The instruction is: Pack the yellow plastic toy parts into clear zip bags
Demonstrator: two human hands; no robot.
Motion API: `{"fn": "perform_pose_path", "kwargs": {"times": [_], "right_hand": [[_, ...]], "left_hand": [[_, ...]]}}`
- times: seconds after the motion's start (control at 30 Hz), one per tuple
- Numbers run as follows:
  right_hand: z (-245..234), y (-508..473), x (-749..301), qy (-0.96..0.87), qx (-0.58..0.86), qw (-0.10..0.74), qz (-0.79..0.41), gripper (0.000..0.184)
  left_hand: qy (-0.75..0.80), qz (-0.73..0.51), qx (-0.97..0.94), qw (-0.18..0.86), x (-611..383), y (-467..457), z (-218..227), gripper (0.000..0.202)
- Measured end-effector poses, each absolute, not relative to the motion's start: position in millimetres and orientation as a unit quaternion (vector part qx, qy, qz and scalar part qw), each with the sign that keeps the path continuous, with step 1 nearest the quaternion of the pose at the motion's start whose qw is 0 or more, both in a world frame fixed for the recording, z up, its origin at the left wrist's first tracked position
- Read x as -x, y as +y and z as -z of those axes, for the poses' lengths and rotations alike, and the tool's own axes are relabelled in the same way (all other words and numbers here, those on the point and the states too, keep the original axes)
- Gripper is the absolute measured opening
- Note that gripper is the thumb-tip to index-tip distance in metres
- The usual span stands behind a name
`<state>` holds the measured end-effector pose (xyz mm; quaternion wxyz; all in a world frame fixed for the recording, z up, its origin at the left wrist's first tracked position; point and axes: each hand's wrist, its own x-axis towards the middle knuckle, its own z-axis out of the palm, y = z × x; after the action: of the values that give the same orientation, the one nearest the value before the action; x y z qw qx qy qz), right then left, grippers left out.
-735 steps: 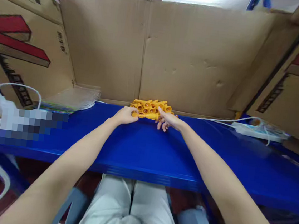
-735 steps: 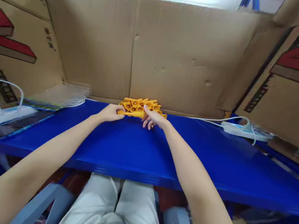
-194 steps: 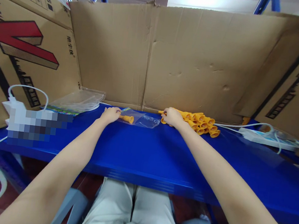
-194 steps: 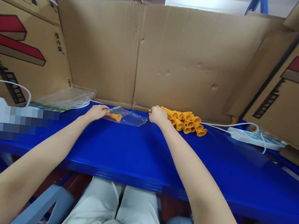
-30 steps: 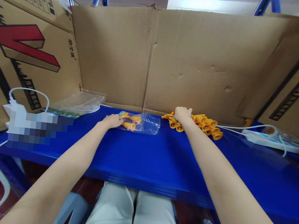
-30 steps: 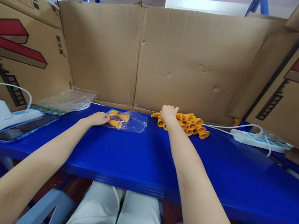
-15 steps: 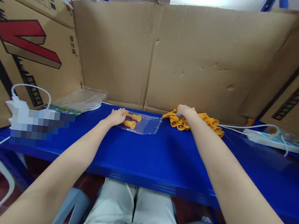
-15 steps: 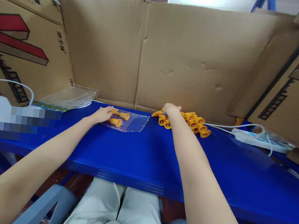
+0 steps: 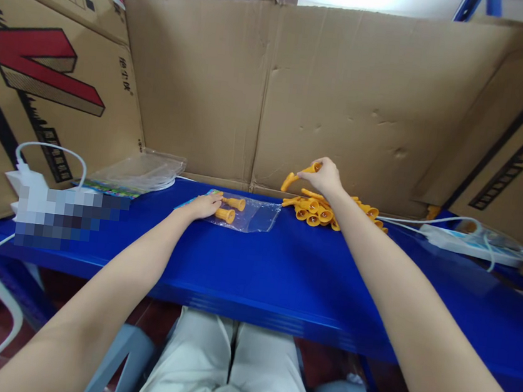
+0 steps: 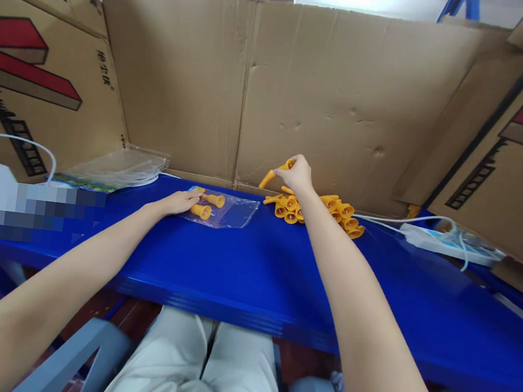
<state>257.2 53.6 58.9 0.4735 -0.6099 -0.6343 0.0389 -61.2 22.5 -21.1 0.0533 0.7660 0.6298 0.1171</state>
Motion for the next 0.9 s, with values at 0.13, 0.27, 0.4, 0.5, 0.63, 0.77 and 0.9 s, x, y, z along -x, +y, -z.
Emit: {"fn": "perform_pose_path", "kwargs": {"times": [0.13, 0.27, 0.4, 0.5, 0.63, 0.77, 0.9], "right_hand": [[-49.7, 35.5, -240.9, -0.575, 0.538, 0.59, -0.181, 0.043], [-36.3, 10.9, -221.7, -0.557, 0.471, 0.606, -0.318, 0.022], [-23.8, 0.8, -216.0, -0.638, 0.483, 0.513, -0.311, 0.018], [-16.2, -0.6, -219.2, -0.736, 0.515, 0.387, -0.208, 0.019], [-9.1, -5.9, -220.3, -0.821, 0.513, 0.237, -0.082, 0.022], [-5.9, -12.7, -214.1, -0.838, 0.514, 0.174, -0.059, 0.032], [-3.7, -15.0, -208.0, -0.851, 0.502, 0.143, -0.06, 0.037]], "left_hand": [[0.637, -0.119, -0.759, 0.053, 59.9, 20.1, 20.3, 0.058], [0.633, -0.112, -0.764, 0.043, 60.7, 19.9, 20.2, 0.057], [0.631, -0.117, -0.766, 0.046, 60.2, 19.7, 20.0, 0.058], [0.631, -0.108, -0.766, 0.046, 58.4, 17.9, 18.5, 0.058], [0.632, -0.108, -0.766, 0.037, 56.5, 15.2, 16.3, 0.058], [0.636, -0.103, -0.764, 0.034, 55.4, 13.4, 14.4, 0.057], [0.639, -0.082, -0.765, 0.016, 53.3, 11.3, 12.6, 0.056]]}}
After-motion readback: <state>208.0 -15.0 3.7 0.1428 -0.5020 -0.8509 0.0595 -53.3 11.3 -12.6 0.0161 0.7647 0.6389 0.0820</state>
